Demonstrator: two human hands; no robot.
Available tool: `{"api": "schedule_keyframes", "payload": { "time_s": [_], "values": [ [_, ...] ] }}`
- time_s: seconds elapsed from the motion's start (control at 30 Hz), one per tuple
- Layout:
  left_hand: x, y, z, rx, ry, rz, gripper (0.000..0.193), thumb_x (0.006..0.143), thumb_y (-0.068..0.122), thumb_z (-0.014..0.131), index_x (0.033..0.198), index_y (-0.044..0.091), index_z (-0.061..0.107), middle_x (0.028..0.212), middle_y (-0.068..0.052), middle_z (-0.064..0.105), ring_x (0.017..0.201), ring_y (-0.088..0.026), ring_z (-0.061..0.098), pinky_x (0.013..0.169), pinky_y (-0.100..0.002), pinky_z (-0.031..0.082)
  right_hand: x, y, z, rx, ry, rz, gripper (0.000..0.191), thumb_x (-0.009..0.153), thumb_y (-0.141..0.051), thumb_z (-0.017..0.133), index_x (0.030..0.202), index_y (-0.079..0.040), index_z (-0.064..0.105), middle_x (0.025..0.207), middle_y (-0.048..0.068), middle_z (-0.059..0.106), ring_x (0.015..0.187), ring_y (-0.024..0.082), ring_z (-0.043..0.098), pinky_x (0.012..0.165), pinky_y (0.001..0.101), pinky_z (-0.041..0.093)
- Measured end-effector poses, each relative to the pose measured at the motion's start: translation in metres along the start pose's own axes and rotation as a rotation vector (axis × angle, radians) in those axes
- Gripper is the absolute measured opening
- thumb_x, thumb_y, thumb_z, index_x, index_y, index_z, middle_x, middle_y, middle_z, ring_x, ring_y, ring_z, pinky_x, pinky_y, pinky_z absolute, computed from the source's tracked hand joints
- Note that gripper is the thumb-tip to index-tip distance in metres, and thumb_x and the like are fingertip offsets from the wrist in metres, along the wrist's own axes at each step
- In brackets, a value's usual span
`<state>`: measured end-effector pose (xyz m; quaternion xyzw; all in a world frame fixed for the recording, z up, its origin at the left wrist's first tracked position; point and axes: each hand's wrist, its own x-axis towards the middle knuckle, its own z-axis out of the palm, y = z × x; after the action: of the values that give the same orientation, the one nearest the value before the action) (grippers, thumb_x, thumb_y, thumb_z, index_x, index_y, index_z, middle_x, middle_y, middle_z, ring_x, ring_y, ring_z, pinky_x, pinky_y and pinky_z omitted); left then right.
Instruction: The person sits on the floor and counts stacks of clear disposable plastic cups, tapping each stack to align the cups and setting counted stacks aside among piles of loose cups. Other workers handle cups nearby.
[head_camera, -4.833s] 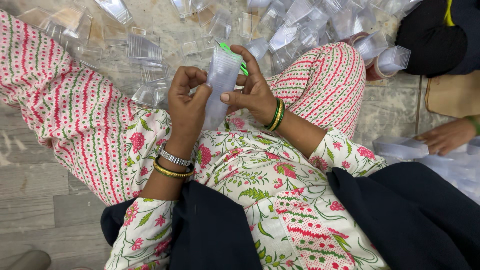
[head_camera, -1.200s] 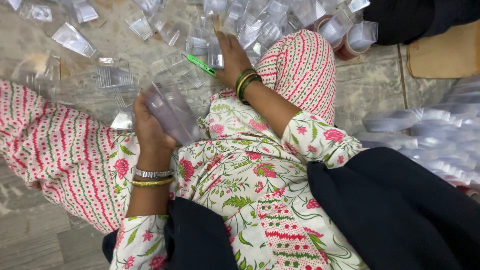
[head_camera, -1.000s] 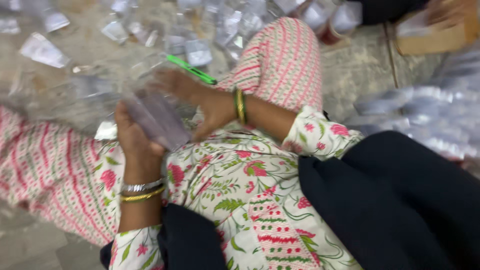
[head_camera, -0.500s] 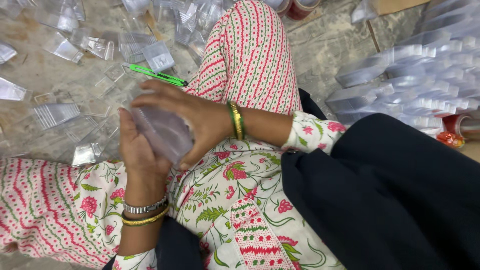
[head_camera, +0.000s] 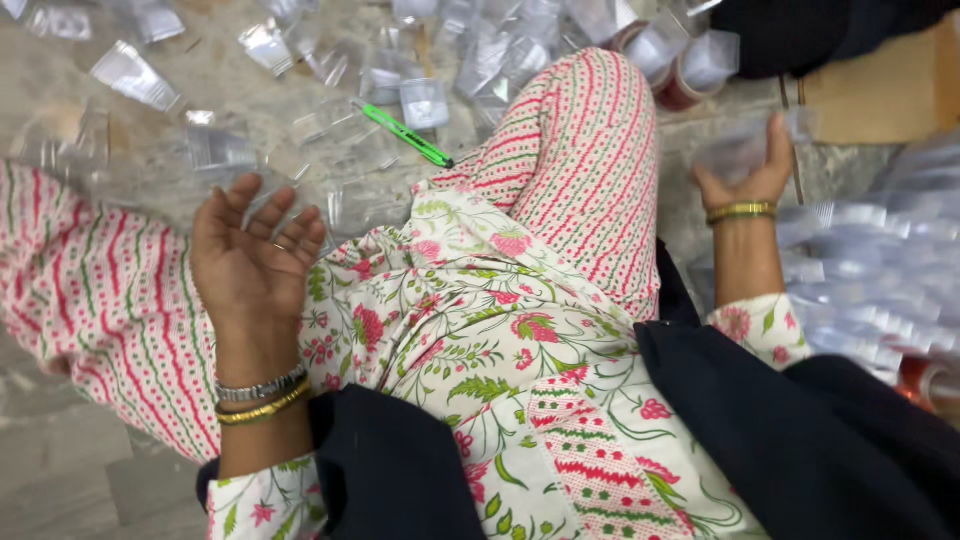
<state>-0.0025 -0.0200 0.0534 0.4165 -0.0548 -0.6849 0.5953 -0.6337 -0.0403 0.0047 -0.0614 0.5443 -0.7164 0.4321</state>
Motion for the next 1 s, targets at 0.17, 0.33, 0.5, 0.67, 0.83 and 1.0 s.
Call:
{"api": "schedule_keyframes", "payload": {
  "time_s": [0.17, 0.33, 0.5, 0.67, 0.83, 1.0],
  "values": [
    [0.012, 0.007, -0.030, -0.095, 0.109, 0.044, 0.035, 0.099, 0.040, 0.060, 0.118, 0.010, 0.062, 0.115, -0.015, 0.065, 0.102, -0.035, 0.066, 0.093, -0.049, 0.057, -0.002, 0.020, -0.053, 0.042, 0.206, 0.057, 0.096, 0.073, -0.064, 0.072, 0.152, -0.020, 0.039, 0.159, 0.013, 0.037, 0.145, 0.040, 0.035, 0.115, 0.0732, 0.025],
    [0.031, 0.002, -0.042, -0.085, 0.132, 0.054, 0.035, 0.097, 0.038, 0.062, 0.119, 0.011, 0.062, 0.112, -0.013, 0.065, 0.098, -0.033, 0.067, 0.089, -0.047, 0.059, -0.021, 0.010, -0.014, 0.211, 0.342, 0.172, 0.104, 0.092, -0.067, 0.066, 0.163, -0.014, 0.012, 0.166, 0.029, 0.010, 0.152, 0.051, 0.015, 0.123, 0.0721, 0.018],
    [0.065, 0.008, -0.048, 0.081, 0.106, 0.144, 0.033, 0.099, 0.035, 0.065, 0.123, 0.011, 0.061, 0.105, -0.009, 0.067, 0.087, -0.026, 0.069, 0.078, -0.040, 0.059, -0.082, 0.041, 0.110, -0.225, -0.188, -0.131, 0.051, 0.096, -0.029, 0.068, 0.136, -0.006, 0.045, 0.135, 0.017, 0.047, 0.125, 0.032, 0.048, 0.110, 0.0505, 0.039],
    [0.091, 0.011, -0.045, 0.309, 0.053, 0.247, 0.025, 0.103, 0.027, 0.061, 0.124, 0.013, 0.061, 0.102, -0.003, 0.065, 0.081, -0.014, 0.066, 0.070, -0.029, 0.057, -0.111, 0.137, 0.248, -1.047, -0.773, -0.591, 0.015, 0.095, -0.007, 0.077, 0.109, -0.001, 0.075, 0.102, 0.007, 0.075, 0.089, 0.014, 0.070, 0.082, 0.0275, 0.058],
    [0.100, 0.010, -0.050, 0.413, -0.041, 0.219, 0.027, 0.101, 0.024, 0.062, 0.126, 0.012, 0.061, 0.104, -0.001, 0.067, 0.083, -0.010, 0.065, 0.071, -0.026, 0.056, -0.115, 0.237, 0.316, -1.347, -0.836, -0.840, 0.028, 0.082, -0.004, 0.077, 0.110, -0.007, 0.073, 0.107, 0.008, 0.074, 0.098, 0.021, 0.070, 0.085, 0.0354, 0.059],
    [0.114, 0.004, -0.048, 0.560, -0.131, 0.219, 0.030, 0.101, 0.022, 0.065, 0.129, 0.012, 0.062, 0.105, 0.001, 0.062, 0.090, -0.009, 0.063, 0.075, -0.025, 0.056, -0.101, 0.258, 0.320, -1.285, -0.607, -0.227, 0.030, 0.081, 0.004, 0.062, 0.108, -0.009, 0.065, 0.099, 0.003, 0.065, 0.088, 0.020, 0.069, 0.060, 0.0394, 0.066]
  ]
}}
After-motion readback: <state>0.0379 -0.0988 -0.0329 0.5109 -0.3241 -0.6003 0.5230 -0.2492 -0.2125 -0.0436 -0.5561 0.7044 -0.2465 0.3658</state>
